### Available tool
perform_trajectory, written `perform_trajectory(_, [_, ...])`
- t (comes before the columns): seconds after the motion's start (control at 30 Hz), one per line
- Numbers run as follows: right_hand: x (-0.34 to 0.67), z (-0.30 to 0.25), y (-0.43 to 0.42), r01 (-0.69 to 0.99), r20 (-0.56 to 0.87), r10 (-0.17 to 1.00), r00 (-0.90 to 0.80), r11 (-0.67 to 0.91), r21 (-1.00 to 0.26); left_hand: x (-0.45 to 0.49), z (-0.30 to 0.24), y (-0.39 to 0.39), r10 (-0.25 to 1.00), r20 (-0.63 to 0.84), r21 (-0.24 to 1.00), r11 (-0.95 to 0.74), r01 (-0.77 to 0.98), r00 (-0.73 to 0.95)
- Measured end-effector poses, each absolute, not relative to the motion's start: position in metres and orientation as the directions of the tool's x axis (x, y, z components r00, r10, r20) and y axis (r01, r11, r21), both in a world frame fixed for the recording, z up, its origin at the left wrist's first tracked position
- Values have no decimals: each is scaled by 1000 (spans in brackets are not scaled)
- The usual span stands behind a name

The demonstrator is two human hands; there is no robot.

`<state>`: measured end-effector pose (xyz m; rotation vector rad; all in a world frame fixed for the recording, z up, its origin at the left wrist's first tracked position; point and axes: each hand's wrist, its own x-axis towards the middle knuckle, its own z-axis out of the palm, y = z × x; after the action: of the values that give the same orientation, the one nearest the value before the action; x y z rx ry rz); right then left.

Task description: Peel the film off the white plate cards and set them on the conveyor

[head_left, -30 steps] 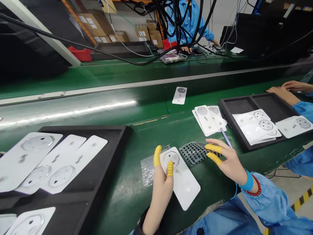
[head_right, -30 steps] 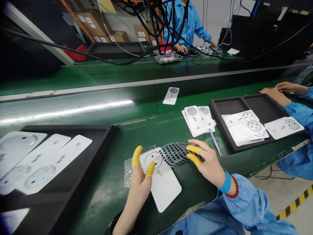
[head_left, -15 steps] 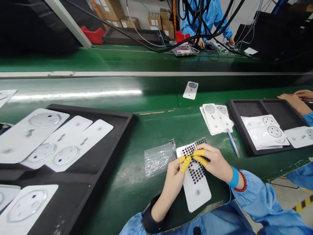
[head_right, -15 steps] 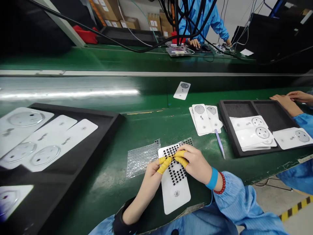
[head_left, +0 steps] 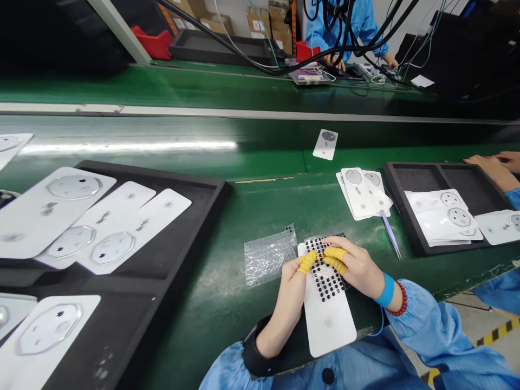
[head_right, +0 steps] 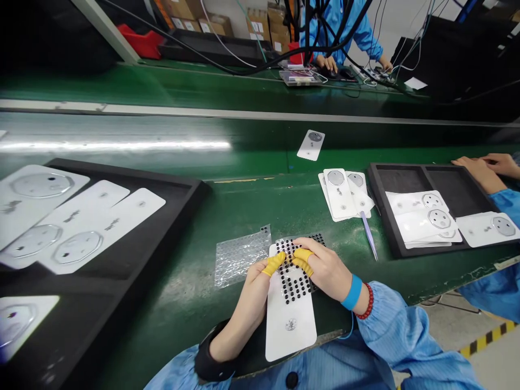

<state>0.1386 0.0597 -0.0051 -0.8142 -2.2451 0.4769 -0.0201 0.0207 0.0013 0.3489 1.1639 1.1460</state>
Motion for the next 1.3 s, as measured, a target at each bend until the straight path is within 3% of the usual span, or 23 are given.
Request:
perform_trajectory(0.07, [139, -5, 59, 432, 500, 648, -574, 759, -488, -20, -1, 20, 837, -542, 734, 432, -524, -69])
perform_trajectory(0.2, [137, -2, 61, 433, 536, 472, -700, 877, -207, -20, -9, 19, 822, -550, 753, 412, -512, -148])
perform_trajectory(0.3, [135, 0, 67, 426, 492, 440, -751, 893, -148, -19, -12, 19, 817, -550, 768, 414, -488, -174])
perform_trajectory(0.5, [153, -10, 79, 405, 366, 561, -742, 811, -422, -28, -2, 22, 876, -480, 810, 422, -407, -48])
perform_trajectory(0.63, [180, -9, 85, 472, 281, 696, -661, 677, -565, -39, -3, 12, 930, -304, 939, 257, -227, -205])
perform_trajectory(0.7, [182, -1, 84, 459, 280, 765, -580, 591, -663, -41, -3, 5, 944, -252, 965, 228, -129, -212])
perform_trajectory(0.8, [165, 17, 76, 353, 349, 824, -447, 520, -778, -36, 2, 0, 963, -242, 966, 228, -119, -121])
perform_trajectory(0.87, [145, 27, 69, 286, 422, 805, -416, 557, -780, -33, 7, -1, 974, -215, 969, 205, -139, -68])
perform_trajectory(1.0, [117, 32, 60, 296, 535, 718, -446, 682, -669, -30, 11, -3, 994, -112, 992, 111, -60, -9])
perform_trajectory(1.1, [114, 30, 57, 326, 540, 712, -448, 693, -643, -30, 12, -6, 998, -52, 998, 51, 42, 26])
perform_trajectory(1.3, [114, 30, 53, 307, 511, 761, -399, 636, -708, -31, 15, -9, 996, -16, 989, 2, 148, 91])
